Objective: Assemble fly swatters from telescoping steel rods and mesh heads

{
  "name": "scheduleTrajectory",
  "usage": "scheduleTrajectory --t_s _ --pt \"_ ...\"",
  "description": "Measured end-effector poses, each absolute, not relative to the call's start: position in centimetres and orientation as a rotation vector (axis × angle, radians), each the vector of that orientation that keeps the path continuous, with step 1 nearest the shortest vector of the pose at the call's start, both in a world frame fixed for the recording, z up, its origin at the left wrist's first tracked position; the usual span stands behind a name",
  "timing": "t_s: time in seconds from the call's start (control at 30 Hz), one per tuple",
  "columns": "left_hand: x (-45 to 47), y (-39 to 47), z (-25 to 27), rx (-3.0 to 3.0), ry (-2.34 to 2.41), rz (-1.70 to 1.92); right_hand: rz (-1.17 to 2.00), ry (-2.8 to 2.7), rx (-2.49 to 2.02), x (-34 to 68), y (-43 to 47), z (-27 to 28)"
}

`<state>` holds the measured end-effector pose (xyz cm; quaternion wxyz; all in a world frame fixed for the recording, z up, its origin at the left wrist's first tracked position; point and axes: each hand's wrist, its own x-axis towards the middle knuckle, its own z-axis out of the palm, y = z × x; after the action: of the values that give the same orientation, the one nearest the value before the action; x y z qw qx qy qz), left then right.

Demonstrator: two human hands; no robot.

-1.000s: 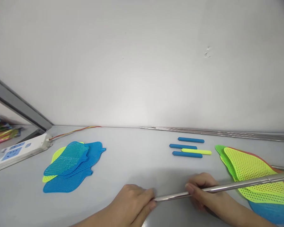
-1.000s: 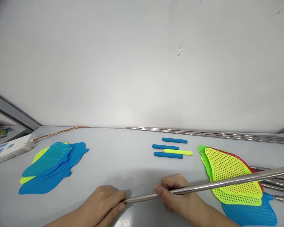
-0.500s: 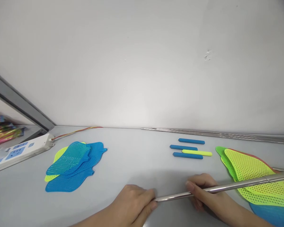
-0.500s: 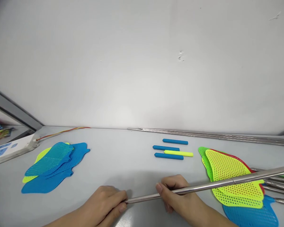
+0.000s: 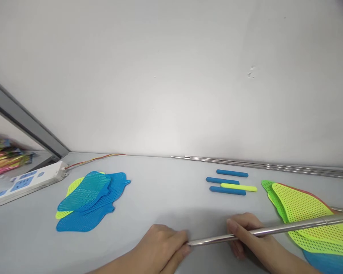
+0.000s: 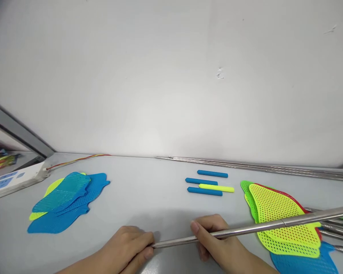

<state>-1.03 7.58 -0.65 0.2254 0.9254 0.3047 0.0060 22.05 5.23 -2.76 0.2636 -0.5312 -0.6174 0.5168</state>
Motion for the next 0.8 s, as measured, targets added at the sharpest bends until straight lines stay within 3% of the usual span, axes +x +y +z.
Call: scheduleTrajectory --t_s 0.3,0.6,0.8 --pt "-1.2 7.4 -1.0 2.579 0.816 0.020 1.349 -1.547 -1.282 22.3 4.9 -3.4" --pt "-0.9 7.4 -1.6 2.619 0.908 0.081 1.278 -0.573 -0.809 22.4 6.3 -3.9" --pt "-1.4 7.3 -2.1 2.502 0.991 0.227 1.328 -0.420 -0.810 22.3 7.1 -3.1"
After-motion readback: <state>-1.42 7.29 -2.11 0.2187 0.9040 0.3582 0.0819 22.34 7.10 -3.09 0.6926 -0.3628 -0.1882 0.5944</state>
